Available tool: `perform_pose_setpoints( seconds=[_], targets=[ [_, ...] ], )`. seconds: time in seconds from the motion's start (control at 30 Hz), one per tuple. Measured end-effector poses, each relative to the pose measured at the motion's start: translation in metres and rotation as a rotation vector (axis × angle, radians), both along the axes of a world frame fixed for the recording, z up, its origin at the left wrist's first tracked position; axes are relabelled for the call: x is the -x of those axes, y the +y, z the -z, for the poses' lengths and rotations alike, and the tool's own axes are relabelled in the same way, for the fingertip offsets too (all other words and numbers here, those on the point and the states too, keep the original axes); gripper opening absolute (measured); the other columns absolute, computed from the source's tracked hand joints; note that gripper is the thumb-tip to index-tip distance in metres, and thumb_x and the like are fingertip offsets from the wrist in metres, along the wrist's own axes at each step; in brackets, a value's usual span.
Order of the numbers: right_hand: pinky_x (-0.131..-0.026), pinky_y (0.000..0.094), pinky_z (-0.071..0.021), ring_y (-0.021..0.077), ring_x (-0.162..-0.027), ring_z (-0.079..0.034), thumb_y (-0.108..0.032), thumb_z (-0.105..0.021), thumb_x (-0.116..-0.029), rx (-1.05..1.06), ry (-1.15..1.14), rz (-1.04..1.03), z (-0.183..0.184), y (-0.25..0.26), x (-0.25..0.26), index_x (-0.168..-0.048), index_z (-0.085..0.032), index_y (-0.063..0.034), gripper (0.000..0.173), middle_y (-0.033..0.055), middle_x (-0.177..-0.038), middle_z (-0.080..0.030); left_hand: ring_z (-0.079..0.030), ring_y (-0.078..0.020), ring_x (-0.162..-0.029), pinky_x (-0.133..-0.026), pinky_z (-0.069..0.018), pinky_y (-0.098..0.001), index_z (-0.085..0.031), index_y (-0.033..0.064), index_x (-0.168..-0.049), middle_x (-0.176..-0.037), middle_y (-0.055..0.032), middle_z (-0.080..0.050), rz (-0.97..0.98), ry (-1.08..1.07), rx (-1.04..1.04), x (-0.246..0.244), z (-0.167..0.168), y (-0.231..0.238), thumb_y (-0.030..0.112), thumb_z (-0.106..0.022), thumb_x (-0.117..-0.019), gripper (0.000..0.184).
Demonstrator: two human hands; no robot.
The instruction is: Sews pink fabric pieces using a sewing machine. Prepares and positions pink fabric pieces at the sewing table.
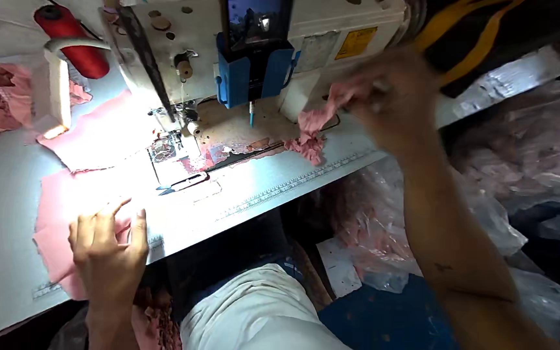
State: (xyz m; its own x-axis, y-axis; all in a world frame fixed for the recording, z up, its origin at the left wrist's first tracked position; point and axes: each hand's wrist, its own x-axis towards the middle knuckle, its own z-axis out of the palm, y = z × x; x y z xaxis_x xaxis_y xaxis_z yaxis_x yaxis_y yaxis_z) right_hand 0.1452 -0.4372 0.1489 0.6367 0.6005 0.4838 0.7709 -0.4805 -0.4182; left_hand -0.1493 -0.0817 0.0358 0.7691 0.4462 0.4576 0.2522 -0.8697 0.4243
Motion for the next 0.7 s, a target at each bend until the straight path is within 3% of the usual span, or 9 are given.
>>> perform_pose_setpoints(
  seconds=[0.1,0.17,0.27,0.33,0.4,0.47,0.57,0.63,0.7],
  targets=[
    [-0.098,0.0627,-0.0528,0.0406,-0.128,-0.059,-0.003,-0.062,-0.0973,0.481,0.030,0.041,0.039,-0.003,0.025,-0.143,-0.061,-0.0128,0.047,0.0169,-0.149,-0.053,-0.041,-0.0474,-0.143,-0.117,-0.0284,-0.0657,-0.059,-0.0007,-0.138,-0.148,-0.0253,-0.052,-0.125,0.215,-0.078,0.007,0.006,0.020,0.040,-0.053,-0.1009,0.055],
    [-0.093,0.0684,-0.0511,0.0454,-0.127,-0.059,-0.009,-0.053,-0.0998,0.463,-0.041,0.092,0.059,0.006,0.048,-0.145,-0.060,-0.0155,0.046,0.0167,-0.149,-0.055,-0.036,-0.0448,-0.148,-0.117,-0.0265,-0.0684,-0.055,0.0053,-0.146,-0.157,-0.0198,-0.045,-0.195,0.363,-0.057,0.013,0.013,0.021,0.047,-0.048,-0.1043,0.060],
    [-0.092,0.0558,-0.0540,0.0448,-0.112,-0.066,-0.018,-0.052,-0.1009,0.265,-0.096,0.049,0.077,0.032,0.086,-0.129,-0.070,-0.0020,0.037,0.0270,-0.125,-0.067,-0.044,-0.0409,-0.143,-0.113,-0.0313,-0.0680,-0.060,0.0156,-0.145,-0.153,-0.0137,-0.053,-0.201,0.438,-0.045,0.024,0.012,-0.001,0.053,-0.043,-0.1050,0.057],
    [-0.085,0.0507,-0.0552,0.0404,-0.102,-0.067,-0.023,-0.053,-0.1005,0.196,-0.051,-0.068,0.084,0.053,0.107,-0.124,-0.071,-0.0003,0.037,0.0266,-0.116,-0.069,-0.061,-0.0344,-0.118,-0.100,-0.0430,-0.0611,-0.071,0.0211,-0.130,-0.128,-0.0096,-0.068,-0.154,0.418,-0.076,0.031,0.001,-0.021,0.064,-0.045,-0.0996,0.059],
    [-0.086,0.0492,-0.0551,0.0363,-0.101,-0.068,-0.024,-0.056,-0.0991,0.140,-0.022,-0.174,0.094,0.080,0.120,-0.120,-0.074,-0.0024,0.035,0.0215,-0.112,-0.071,-0.064,-0.0265,-0.093,-0.089,-0.0453,-0.0525,-0.077,0.0210,-0.108,-0.099,-0.0041,-0.071,-0.083,0.339,-0.071,0.034,-0.007,-0.028,0.068,-0.049,-0.0971,0.055],
    [-0.088,0.0480,-0.0543,0.0344,-0.105,-0.066,-0.020,-0.056,-0.0991,0.112,-0.024,-0.266,0.105,0.113,0.127,-0.119,-0.075,-0.0055,0.031,0.0161,-0.117,-0.072,-0.065,-0.0301,-0.103,-0.089,-0.0497,-0.0529,-0.075,0.0149,-0.116,-0.113,-0.0084,-0.071,-0.023,0.272,-0.065,0.029,-0.007,-0.017,0.055,-0.052,-0.1011,0.048],
    [-0.095,0.0511,-0.0526,0.0350,-0.119,-0.062,-0.018,-0.056,-0.1016,0.248,-0.052,-0.359,0.119,0.157,0.124,-0.131,-0.071,-0.0129,0.033,0.0122,-0.134,-0.066,-0.049,-0.0328,-0.140,-0.110,-0.0420,-0.0541,-0.058,0.0146,-0.145,-0.151,-0.0115,-0.054,-0.001,0.260,-0.059,0.002,0.003,0.016,0.043,-0.043,-0.1075,0.050],
    [-0.094,0.0529,-0.0515,0.0357,-0.119,-0.061,-0.014,-0.058,-0.0996,0.339,-0.073,-0.354,0.126,0.168,0.119,-0.133,-0.069,-0.0135,0.035,0.0120,-0.135,-0.065,-0.039,-0.0312,-0.149,-0.120,-0.0319,-0.0544,-0.053,0.0207,-0.151,-0.159,-0.0076,-0.047,0.004,0.333,-0.054,-0.011,0.009,0.032,0.045,-0.036,-0.1089,0.052],
    [-0.093,0.0527,-0.0517,0.0347,-0.116,-0.063,-0.014,-0.056,-0.0995,0.379,-0.101,-0.298,0.126,0.161,0.113,-0.131,-0.070,-0.0125,0.034,0.0109,-0.132,-0.066,-0.048,-0.0316,-0.141,-0.115,-0.0341,-0.0582,-0.061,0.0240,-0.145,-0.151,-0.0042,-0.056,0.000,0.414,-0.068,-0.008,0.007,0.029,0.049,-0.034,-0.1092,0.051]
  ],
)
